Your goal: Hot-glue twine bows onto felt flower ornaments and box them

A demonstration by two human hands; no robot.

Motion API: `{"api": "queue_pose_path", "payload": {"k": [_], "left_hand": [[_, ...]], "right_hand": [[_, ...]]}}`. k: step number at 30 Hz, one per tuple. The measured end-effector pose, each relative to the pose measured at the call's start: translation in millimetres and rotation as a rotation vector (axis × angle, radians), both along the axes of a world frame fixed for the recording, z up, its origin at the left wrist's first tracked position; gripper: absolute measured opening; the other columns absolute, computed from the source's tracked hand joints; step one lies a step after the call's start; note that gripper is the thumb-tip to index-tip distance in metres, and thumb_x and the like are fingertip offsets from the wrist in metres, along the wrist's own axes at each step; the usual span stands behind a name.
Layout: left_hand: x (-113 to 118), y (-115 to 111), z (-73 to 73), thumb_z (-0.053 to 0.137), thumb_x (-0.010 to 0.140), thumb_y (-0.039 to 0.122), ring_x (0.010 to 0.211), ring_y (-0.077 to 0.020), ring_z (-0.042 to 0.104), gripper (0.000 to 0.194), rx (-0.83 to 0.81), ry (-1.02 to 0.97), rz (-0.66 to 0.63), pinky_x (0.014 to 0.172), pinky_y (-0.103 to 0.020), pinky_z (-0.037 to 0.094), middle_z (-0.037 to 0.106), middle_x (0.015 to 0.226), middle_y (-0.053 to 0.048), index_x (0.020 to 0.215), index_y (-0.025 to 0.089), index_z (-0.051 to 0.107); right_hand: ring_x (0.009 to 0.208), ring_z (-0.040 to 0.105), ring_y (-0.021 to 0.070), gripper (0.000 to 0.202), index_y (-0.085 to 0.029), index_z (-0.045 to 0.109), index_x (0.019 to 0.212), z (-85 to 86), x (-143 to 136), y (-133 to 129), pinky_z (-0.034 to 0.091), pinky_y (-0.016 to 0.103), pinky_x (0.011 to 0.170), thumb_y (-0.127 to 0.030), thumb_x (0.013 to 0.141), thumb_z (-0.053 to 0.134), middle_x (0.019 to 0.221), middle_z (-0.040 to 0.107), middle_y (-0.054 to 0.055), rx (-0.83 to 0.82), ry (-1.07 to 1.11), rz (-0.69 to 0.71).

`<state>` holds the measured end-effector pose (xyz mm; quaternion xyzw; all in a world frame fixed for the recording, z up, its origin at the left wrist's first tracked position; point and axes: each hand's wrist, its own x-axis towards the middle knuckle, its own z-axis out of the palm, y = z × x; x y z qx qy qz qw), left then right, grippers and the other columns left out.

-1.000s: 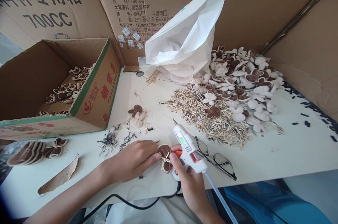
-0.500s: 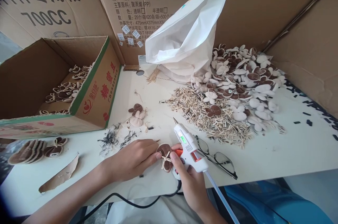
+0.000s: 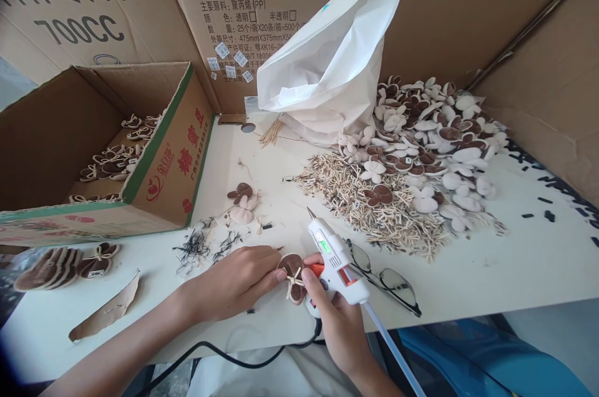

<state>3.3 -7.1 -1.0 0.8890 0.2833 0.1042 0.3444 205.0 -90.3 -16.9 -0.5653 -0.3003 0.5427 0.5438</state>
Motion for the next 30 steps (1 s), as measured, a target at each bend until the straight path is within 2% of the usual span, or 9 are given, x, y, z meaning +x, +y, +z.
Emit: {"api": "queue_pose_path", "payload": {"k": [12, 20, 30], "left_hand": [[0.3, 1.2, 1.7, 0.029, 0.122, 0.040, 0.073, -0.0195, 0.057, 0.043, -0.005, -0.006, -0.005, 0.070, -0.033, 0.043, 0.061, 0.086, -0.003, 0.095, 0.021, 0.056], [0.5, 0.2, -2.0, 0.027, 0.122, 0.042, 0.071, -0.0192, 0.057, 0.047, 0.047, -0.014, -0.001, 0.067, -0.035, 0.042, 0.060, 0.082, -0.003, 0.090, 0.021, 0.054], [0.2, 0.1, -6.3, 0.029, 0.122, 0.043, 0.068, -0.0178, 0.053, 0.048, 0.035, -0.026, 0.011, 0.065, -0.034, 0.037, 0.057, 0.078, -0.002, 0.086, 0.021, 0.052]], "right_hand": [[0.069, 0.061, 0.0219, 0.035, -0.025, 0.077, 0.099, -0.6, 1.7, 1.9, 0.050, 0.034, 0.067, -0.057, 0.090, 0.088, 0.076, 0.071, 0.000, 0.014, -0.003, 0.015], [0.072, 0.061, 0.0232, 0.035, -0.024, 0.077, 0.100, -2.0, 2.4, 1.5, 0.050, 0.035, 0.069, -0.057, 0.090, 0.087, 0.081, 0.071, 0.001, 0.015, -0.013, 0.008], [0.067, 0.056, 0.0206, 0.032, -0.025, 0.077, 0.101, -5.2, 3.0, 0.1, 0.045, 0.033, 0.064, -0.056, 0.094, 0.085, 0.077, 0.067, -0.001, 0.016, -0.018, -0.004]]}}
